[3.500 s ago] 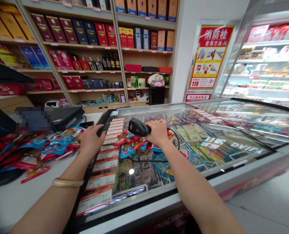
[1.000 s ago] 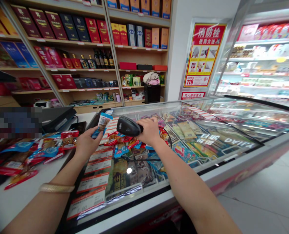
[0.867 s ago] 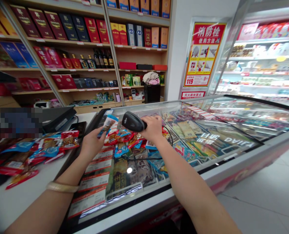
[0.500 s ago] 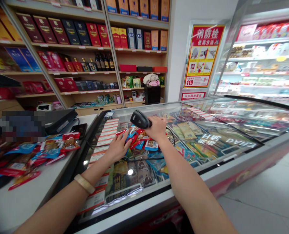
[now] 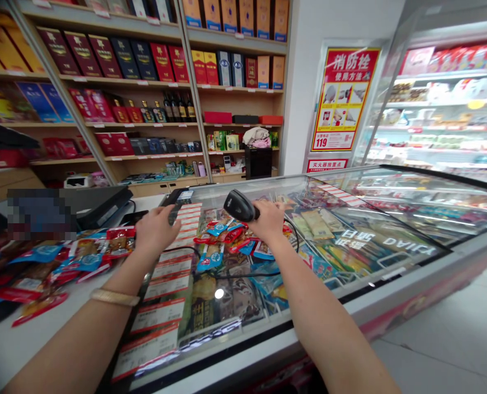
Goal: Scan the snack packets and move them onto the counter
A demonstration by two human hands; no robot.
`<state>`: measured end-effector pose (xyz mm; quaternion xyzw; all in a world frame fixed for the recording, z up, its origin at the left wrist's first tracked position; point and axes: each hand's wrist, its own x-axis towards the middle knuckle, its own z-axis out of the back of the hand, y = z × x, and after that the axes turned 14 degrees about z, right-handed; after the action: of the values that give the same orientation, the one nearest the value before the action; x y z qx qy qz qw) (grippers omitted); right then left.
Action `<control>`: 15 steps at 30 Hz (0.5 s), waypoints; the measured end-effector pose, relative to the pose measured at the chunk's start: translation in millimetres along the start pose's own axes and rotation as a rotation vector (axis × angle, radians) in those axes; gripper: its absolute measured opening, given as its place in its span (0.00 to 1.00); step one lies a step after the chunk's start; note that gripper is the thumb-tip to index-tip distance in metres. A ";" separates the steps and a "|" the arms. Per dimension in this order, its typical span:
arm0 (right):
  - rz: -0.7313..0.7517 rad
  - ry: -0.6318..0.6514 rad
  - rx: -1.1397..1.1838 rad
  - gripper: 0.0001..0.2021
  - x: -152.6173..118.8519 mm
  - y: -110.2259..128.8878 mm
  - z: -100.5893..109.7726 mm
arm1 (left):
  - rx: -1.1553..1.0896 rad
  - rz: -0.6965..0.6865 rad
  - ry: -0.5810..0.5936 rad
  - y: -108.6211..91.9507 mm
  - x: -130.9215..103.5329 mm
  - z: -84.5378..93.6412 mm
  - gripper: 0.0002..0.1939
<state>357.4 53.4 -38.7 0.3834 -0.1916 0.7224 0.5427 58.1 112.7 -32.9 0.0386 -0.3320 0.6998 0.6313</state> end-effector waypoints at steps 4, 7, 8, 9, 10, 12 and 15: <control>0.030 0.021 0.008 0.13 -0.7 2.2 1.4 | 0.010 0.290 -0.121 56.0 18.2 19.4 0.19; 0.036 0.031 0.005 0.14 -1.4 2.7 1.1 | -0.004 0.411 -0.167 87.1 24.4 13.7 0.14; 0.035 0.033 0.002 0.14 -1.6 2.7 0.9 | -0.007 0.416 -0.190 93.0 25.4 10.3 0.13; 0.033 0.036 -0.001 0.14 -1.8 2.6 0.6 | -0.008 0.412 -0.212 96.4 25.8 7.0 0.12; 0.030 0.041 -0.004 0.14 -1.9 2.6 0.3 | -0.009 0.402 -0.230 97.6 25.9 4.5 0.12; 0.022 0.051 -0.007 0.14 -1.8 2.7 0.0 | -0.023 0.389 -0.252 94.8 25.0 2.9 0.12; 0.013 0.068 -0.013 0.15 -1.5 3.1 0.0 | -0.092 0.428 -0.248 83.9 22.3 10.5 0.18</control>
<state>354.7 51.4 -39.4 0.3540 -0.1802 0.7370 0.5468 -26.4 127.9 -49.1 0.0241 -0.4388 0.7918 0.4242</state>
